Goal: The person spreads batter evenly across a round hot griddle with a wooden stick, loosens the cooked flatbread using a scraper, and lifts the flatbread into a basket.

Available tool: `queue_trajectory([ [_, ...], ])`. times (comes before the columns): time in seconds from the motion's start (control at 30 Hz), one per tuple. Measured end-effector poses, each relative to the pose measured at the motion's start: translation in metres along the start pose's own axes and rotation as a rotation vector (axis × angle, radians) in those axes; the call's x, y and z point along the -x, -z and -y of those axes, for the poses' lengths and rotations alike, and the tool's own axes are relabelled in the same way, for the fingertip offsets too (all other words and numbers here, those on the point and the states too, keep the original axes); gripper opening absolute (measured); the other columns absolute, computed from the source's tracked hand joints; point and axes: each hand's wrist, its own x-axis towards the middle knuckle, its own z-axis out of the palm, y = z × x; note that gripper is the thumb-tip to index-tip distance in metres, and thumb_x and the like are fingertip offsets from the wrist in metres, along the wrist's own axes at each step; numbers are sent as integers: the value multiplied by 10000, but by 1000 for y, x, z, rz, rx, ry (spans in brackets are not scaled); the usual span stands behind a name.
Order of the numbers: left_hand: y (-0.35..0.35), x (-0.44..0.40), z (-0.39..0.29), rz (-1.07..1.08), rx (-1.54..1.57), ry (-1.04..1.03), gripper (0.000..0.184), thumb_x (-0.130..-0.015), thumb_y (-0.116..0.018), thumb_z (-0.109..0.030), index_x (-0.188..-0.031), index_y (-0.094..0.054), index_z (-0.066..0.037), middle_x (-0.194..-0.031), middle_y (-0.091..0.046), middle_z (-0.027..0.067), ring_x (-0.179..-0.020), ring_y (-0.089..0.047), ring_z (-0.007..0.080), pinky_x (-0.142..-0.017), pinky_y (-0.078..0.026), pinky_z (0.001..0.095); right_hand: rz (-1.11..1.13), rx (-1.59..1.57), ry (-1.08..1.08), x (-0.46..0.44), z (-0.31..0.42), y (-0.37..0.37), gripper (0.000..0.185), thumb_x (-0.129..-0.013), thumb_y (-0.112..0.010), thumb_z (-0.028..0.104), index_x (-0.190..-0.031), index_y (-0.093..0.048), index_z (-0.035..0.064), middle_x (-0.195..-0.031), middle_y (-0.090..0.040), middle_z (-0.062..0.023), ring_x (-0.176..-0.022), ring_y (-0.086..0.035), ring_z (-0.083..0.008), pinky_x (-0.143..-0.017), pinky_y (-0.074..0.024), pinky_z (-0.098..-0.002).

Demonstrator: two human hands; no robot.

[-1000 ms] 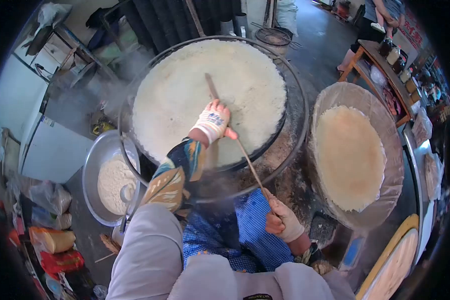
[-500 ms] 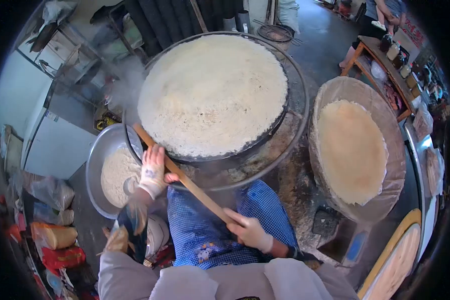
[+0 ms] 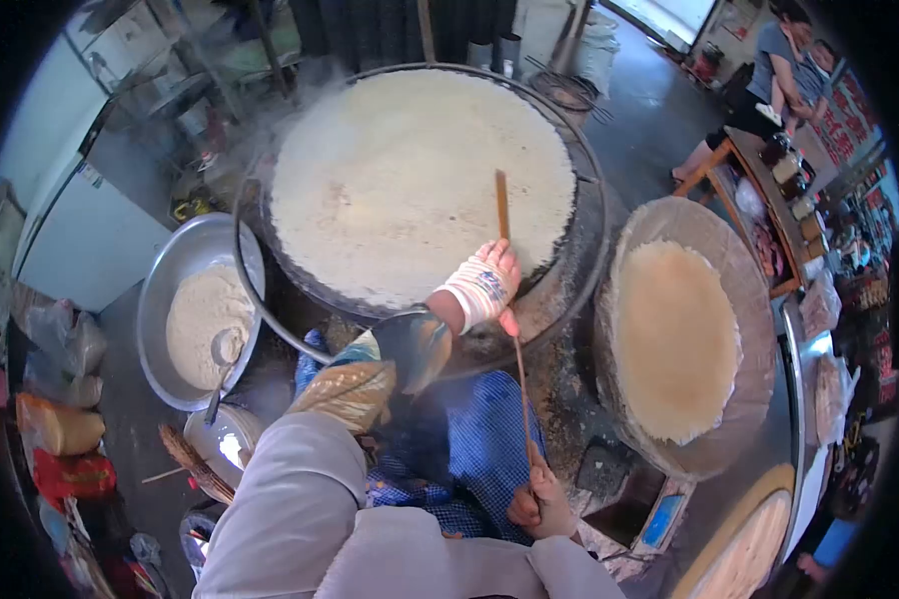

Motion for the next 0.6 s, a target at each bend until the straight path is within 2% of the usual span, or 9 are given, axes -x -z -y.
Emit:
queue_trajectory([
  [0.07, -5, 21, 41, -113, -9, 27, 1081, -435, -634, -754, -1118, -573, 82, -1251, -517, 269, -1279, -390, 454, -1115, -263, 484, 107, -4, -69, -26, 8, -11, 556, -992, -493, 333, -1485, -237, 342, -465, -313, 30, -354, -257, -74, -345, -240, -246],
  [0.17, 0, 70, 100, -126, -1, 154, 1084, -446, -629, -758, -1127, -560, 83, -1244, -514, 283, -1269, -397, 464, -1102, -287, 491, 172, 77, -161, -66, 15, -37, 517, -1002, -472, 322, -1476, -266, 329, -475, -339, 30, -354, -273, -73, -343, -247, -240],
  [0.27, 11, 129, 138, -111, -25, 280, 1090, -464, -652, -733, -1193, -520, 67, -1280, -487, 291, -1285, -383, 462, -1105, -285, 489, 156, 172, -222, -100, 13, -70, 495, -1009, -465, 222, -1479, -308, 237, -487, -361, 13, -351, -300, -81, -340, -274, -244],
  [0.33, 5, 164, 157, -203, -13, 367, 1068, -471, -680, -709, -1191, -534, 67, -1272, -507, 289, -1291, -391, 448, -1101, -292, 486, 173, 311, -229, -114, 7, -92, 500, -999, -485, 211, -1473, -327, 222, -494, -363, 18, -354, -306, -74, -340, -280, -242],
  [0.4, 13, 198, 164, -156, -45, 435, 966, -529, -700, -654, -1164, -544, 57, -1260, -523, 269, -1270, -414, 442, -1092, -310, 479, 168, 402, -217, -121, -3, -106, 482, -982, -526, 204, -1445, -397, 213, -533, -403, 26, -379, -343, -66, -354, -300, -232],
  [0.47, 17, 223, 167, -97, -126, 421, 793, -572, -704, -613, -1024, -570, 24, -1150, -562, 250, -1151, -495, 420, -1056, -351, 478, 278, 863, 197, -142, -42, -80, 482, -977, -539, 206, -1441, -412, 204, -612, -477, 13, -426, -390, -63, -391, -336, -225],
  [0.5, 29, 237, 150, -72, -70, 475, 839, -581, -703, -599, -1097, -554, 45, -1199, -551, 247, -1184, -485, 404, -1065, -345, 470, 253, 966, 277, -134, -45, -80, 479, -967, -549, 197, -1431, -430, 182, -694, -517, 11, -456, -408, -58, -413, -351, -218],
  [0.53, 26, 248, 139, -215, -79, 438, 931, -591, -702, -605, -1208, -506, 64, -1263, -519, 253, -1246, -442, 399, -1089, -319, 464, 219, 1069, 356, -127, -46, -80, 477, -957, -559, 188, -1420, -447, 160, -775, -557, 9, -486, -426, -53, -434, -365, -212],
  [0.6, -8, 260, 129, -391, -62, 364, 1212, -512, -621, -775, -1331, -366, 80, -1366, -409, 285, -1315, -337, 453, -1123, -223, 533, 83, 896, 164, -85, -40, -88, 515, -943, -588, 211, -1430, -434, 139, -914, -593, 3, -539, -450, -54, -484, -385, -213],
])
